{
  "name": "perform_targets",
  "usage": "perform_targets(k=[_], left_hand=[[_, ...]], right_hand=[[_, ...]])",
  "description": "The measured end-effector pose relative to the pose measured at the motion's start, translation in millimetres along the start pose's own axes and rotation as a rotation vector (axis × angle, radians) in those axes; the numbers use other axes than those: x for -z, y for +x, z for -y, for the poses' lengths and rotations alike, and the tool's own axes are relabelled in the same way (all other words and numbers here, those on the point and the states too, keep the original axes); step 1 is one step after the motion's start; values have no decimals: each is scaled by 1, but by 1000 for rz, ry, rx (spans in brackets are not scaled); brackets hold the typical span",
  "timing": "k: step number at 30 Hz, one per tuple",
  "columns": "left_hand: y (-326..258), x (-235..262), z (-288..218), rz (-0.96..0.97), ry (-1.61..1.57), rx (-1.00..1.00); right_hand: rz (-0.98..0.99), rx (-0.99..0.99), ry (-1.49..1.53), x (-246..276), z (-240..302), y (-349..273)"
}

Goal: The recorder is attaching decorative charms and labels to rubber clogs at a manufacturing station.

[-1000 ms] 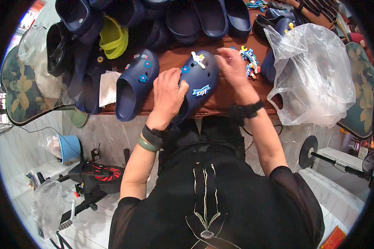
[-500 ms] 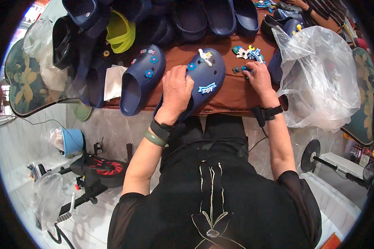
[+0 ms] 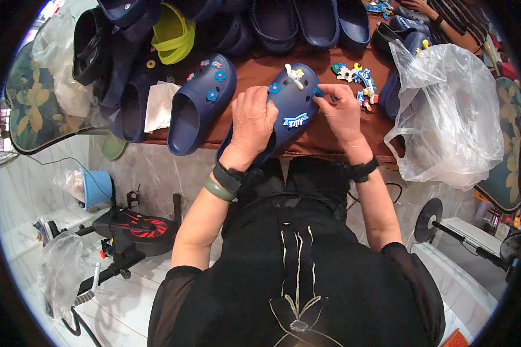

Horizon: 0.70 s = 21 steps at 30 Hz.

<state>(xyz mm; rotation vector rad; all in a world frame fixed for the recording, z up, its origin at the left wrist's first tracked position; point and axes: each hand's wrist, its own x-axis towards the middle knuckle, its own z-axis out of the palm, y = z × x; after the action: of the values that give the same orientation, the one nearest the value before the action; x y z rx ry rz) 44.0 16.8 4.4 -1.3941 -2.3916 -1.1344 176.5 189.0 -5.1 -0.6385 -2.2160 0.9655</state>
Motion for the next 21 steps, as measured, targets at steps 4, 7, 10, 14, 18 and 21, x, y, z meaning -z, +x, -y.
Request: perform_targets(k=[4,7,10,14,18,21], left_hand=[[2,-1,0,1,-6,-2],[2,-1,0,2,-4,2],[1,-2,1,-15,14,-19],[2,3,-3,34,4,20],[1,3,-2,54,-5,35],[0,1,-3,35,2,22]], right_hand=[[-113,130,-47,-13,8,-3],[-123,152,-74,-16,10,-6],[-115,230,-133,-15,13,-4],[-135,344,-336,-18,17,-11],[-50,473,-568,-18,20,-31],[69,457,-722,-11,32,-37]])
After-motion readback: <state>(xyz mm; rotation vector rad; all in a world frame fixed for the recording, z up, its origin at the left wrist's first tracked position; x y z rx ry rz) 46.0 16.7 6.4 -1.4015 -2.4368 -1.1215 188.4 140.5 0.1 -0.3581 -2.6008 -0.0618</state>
